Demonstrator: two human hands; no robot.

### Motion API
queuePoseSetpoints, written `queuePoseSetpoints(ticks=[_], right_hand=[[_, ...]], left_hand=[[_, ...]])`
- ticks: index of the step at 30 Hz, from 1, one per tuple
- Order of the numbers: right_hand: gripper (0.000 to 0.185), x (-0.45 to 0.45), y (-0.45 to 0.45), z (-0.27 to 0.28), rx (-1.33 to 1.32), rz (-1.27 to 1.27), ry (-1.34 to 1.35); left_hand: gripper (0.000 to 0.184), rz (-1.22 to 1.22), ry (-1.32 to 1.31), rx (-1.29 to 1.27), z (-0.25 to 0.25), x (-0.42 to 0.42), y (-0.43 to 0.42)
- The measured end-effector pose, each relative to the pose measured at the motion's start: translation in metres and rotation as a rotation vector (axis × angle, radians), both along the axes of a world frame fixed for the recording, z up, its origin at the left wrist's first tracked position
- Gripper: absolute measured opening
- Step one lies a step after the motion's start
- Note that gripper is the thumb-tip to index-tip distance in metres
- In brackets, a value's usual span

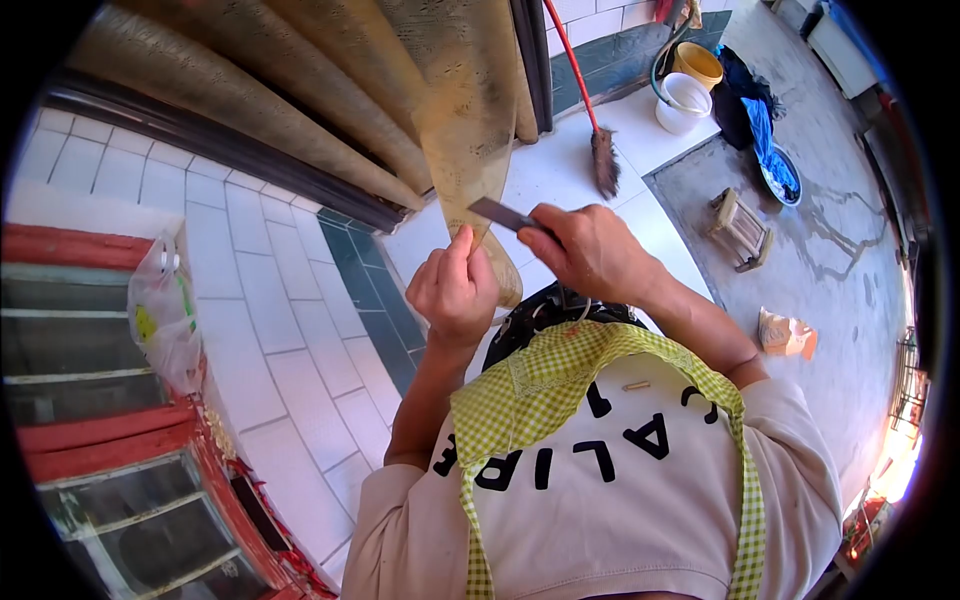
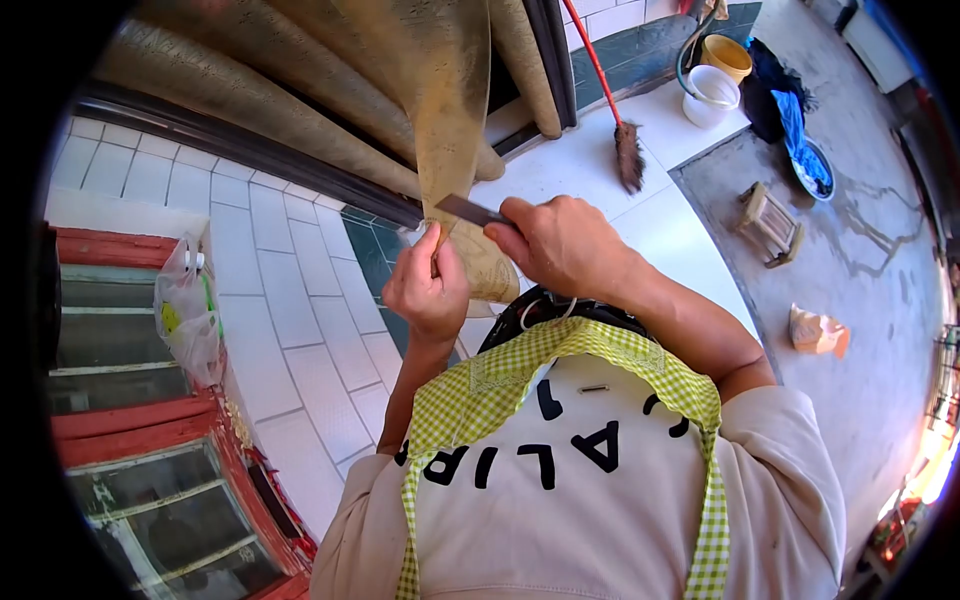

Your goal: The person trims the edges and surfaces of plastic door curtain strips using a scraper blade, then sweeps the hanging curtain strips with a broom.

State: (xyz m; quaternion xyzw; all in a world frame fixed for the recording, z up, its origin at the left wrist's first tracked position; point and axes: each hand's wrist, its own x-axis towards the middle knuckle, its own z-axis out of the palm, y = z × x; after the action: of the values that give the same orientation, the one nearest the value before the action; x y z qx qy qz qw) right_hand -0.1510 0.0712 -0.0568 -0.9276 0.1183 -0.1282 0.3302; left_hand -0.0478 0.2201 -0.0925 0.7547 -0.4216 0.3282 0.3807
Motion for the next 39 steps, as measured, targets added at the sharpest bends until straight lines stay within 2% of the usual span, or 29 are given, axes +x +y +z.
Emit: queuePoseSetpoints(ticks=[4,8,14,19,22,25,29,32,39], right_hand=[[0.026,-0.004,0.011,-0.005,0.042,0.060,-0.050],[0.026,0.003,0.002,-0.008,-0.004,-0.021,-0.055],[0.027,-0.006,0.011,-0.008,0.052,0.037,-0.037],[0.027,-0.007,0.007,-0.009,-0.011,0.000,-0.045],[0.027,-0.011,0.012,-0.008,0.052,0.064,-0.047],[0.027,-0.008,0.006,-0.007,0.054,0.035,-0.004],[0.027,-0.016,0.016,-0.001,0.068,0.109,0.013],[0.027,-0.010,0.008,-0.011,0.006,0.060,-0.020],[0.026,-0.012,0.011,-0.005,0.057,0.107,-0.022]], left_hand=[[0.022,-0.010,-0.051,-0.039,-0.004,0.005,-0.001],[0.019,-0.009,-0.004,-0.006,-0.003,0.003,0.001],[0.017,0.001,0.032,-0.041,-0.004,0.003,0.002],[0.015,0.011,0.033,-0.037,-0.004,0.001,0.002],[0.015,0.018,0.111,-0.075,-0.007,0.001,0.003],[0.014,-0.008,0.022,-0.064,-0.003,0.002,0.003],[0.016,0.011,0.053,-0.048,-0.006,0.003,0.003],[0.018,0.006,0.049,-0.052,-0.004,0.003,0.002],[0.021,-0.010,0.072,-0.048,-0.002,0.003,0.002]])
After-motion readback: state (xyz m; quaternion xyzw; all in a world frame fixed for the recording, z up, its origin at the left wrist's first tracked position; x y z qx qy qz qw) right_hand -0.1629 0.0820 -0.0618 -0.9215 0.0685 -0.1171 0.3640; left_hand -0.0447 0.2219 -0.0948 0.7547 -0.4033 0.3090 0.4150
